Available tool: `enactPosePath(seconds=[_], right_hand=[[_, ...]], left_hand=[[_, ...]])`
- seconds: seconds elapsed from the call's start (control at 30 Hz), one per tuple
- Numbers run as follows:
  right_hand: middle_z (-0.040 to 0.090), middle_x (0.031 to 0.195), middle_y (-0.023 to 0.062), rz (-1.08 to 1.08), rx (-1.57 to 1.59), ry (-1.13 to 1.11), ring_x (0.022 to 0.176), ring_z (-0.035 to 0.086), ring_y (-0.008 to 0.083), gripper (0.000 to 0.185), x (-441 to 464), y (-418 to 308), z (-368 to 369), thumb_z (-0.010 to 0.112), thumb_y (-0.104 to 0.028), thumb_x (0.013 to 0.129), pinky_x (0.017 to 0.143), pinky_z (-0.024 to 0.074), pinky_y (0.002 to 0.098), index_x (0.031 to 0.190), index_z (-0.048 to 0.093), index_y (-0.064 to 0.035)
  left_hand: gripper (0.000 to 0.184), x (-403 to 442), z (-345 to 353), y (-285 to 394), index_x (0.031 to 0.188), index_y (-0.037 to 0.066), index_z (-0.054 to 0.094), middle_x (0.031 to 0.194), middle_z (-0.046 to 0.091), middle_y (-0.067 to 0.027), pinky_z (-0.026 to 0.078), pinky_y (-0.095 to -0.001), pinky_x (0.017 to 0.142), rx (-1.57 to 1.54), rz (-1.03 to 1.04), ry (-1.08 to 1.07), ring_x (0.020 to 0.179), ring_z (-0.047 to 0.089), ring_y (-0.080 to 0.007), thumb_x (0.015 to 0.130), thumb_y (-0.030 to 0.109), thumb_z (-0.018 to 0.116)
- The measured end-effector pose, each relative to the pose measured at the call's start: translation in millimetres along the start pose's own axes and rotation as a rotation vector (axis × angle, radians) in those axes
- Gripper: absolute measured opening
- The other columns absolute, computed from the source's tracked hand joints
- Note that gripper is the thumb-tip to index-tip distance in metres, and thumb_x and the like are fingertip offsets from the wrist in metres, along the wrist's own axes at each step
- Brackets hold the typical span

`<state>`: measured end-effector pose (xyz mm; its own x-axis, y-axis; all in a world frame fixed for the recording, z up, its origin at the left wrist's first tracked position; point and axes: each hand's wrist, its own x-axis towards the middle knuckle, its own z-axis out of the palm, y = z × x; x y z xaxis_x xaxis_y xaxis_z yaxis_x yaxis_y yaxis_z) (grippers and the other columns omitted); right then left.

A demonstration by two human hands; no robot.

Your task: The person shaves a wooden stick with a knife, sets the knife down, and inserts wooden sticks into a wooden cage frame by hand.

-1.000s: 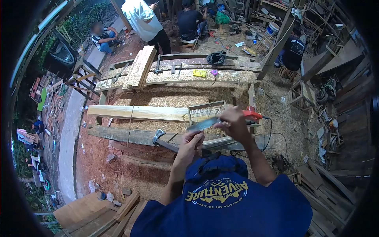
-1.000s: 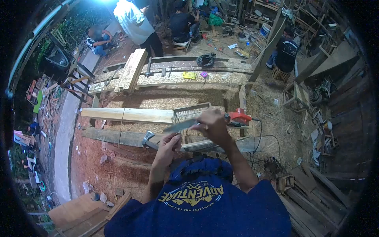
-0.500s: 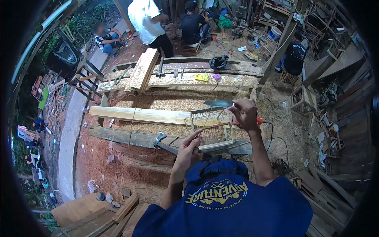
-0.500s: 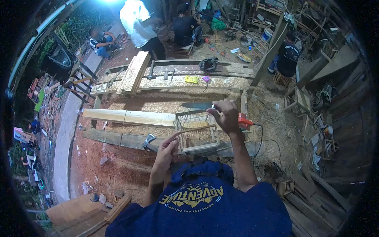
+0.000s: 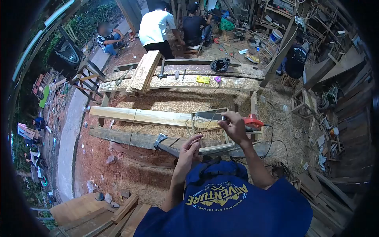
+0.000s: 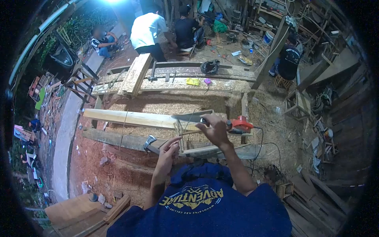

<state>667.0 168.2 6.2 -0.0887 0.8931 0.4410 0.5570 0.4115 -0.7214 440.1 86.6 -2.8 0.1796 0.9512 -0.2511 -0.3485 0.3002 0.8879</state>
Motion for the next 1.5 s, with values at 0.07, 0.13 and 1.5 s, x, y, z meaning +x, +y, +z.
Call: enactPosePath(seconds=[0.07,0.13,1.5], right_hand=[[0.057,0.068,0.0032,0.103,0.018,0.01,0.064,0.052,0.0182,0.045,-5,2,8,0.071,-0.049,0.087,0.06,0.0395,0.034,0.097,0.067,-0.0047],[0.051,0.063,-0.0009,0.354,0.277,0.045,0.059,0.047,0.0113,0.041,-9,5,15,0.071,-0.044,0.089,0.054,0.0357,0.0297,0.096,0.067,-0.0044],[0.049,0.06,-0.0037,0.349,0.367,-0.017,0.056,0.042,0.0039,0.036,-21,-39,28,0.075,-0.027,0.089,0.049,0.0322,0.0241,0.111,0.064,-0.0017]], left_hand=[[0.031,2,0,-1,0.13,0.005,0.06,0.079,0.047,0.0085,0.029,-0.0175,0.053,-0.078,0.015,-0.008,0.063,0.036,0.0005,0.099,0.011,0.055],[0.031,0,-1,1,0.13,0.006,0.06,0.079,0.048,0.0084,0.029,-0.0175,0.052,-0.104,0.017,0.013,0.063,0.036,0.0007,0.1,0.011,0.054],[0.017,16,21,-8,0.113,0.004,0.059,0.087,0.06,0.0008,0.04,-0.0188,0.061,0.135,0.089,0.002,0.072,0.051,-0.0031,0.1,0.014,0.056]])
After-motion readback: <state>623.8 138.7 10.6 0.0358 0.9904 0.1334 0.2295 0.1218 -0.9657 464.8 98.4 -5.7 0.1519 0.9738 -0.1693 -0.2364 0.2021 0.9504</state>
